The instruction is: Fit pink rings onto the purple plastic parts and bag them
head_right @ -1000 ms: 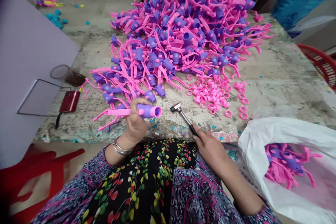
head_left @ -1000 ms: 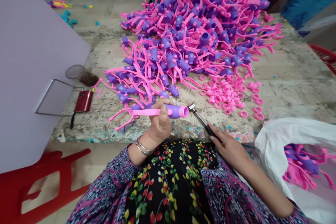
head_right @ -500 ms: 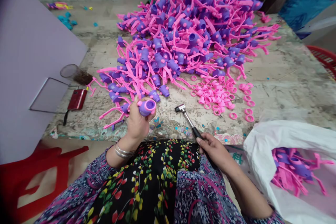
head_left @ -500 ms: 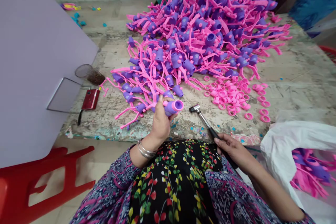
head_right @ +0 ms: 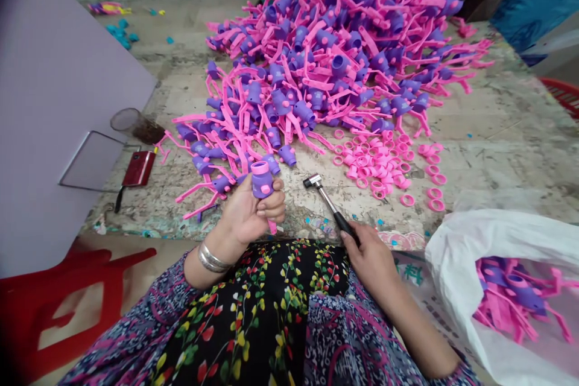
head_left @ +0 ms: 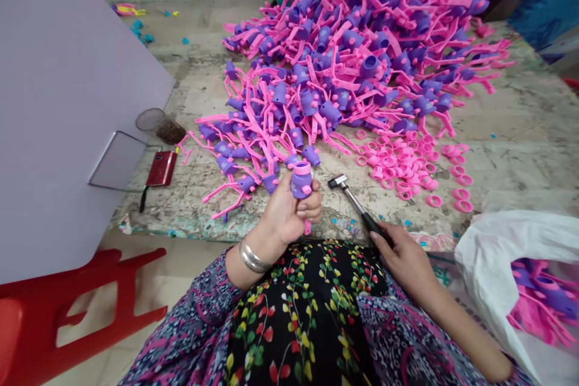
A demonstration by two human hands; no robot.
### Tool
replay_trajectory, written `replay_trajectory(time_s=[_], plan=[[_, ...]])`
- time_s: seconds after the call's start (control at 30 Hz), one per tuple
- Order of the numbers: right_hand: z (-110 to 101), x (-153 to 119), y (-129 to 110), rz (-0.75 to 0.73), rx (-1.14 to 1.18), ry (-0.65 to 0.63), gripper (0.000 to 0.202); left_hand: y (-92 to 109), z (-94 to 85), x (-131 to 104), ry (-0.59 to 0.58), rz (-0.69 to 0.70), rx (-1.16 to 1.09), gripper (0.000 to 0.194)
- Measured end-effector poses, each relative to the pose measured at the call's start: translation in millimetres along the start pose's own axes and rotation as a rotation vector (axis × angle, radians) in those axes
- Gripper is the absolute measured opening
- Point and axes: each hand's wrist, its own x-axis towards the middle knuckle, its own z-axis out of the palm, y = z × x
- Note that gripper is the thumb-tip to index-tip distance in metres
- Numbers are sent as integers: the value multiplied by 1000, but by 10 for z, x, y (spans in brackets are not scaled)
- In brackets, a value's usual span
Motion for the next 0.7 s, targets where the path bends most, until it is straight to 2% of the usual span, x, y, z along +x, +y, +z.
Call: replay_trajectory(time_s=[0.1,0.17,0.27,0.33,0.43,0.53,0.63,0.7], plan=[[-11,40,-57,-72,-160,35,47,1,17,-18,-23,-30,-6,51],[-18,76,-89,-92,-256,49,45,-11,54,-29,-13,6,47,51],[-45,138,-142,-134,-415,60,41,-66,114,-36,59,189,215,49],[-102,163,-222,-184,-469,73,39,-126,123,-36,165,362,349,44],[-264,158,-472,-315,-260,155,40,-223,75,-36,317,537,645,41],[-431,156,-831,-464,115,235,49,-281,17,-45,344,706,1073,45],[-471,229,-1139,-573,127,332,58,-284,10,-72,352,928,1400,43],[-413,313,-1264,-614,57,406,53,-270,25,-95,369,1011,1564,40]])
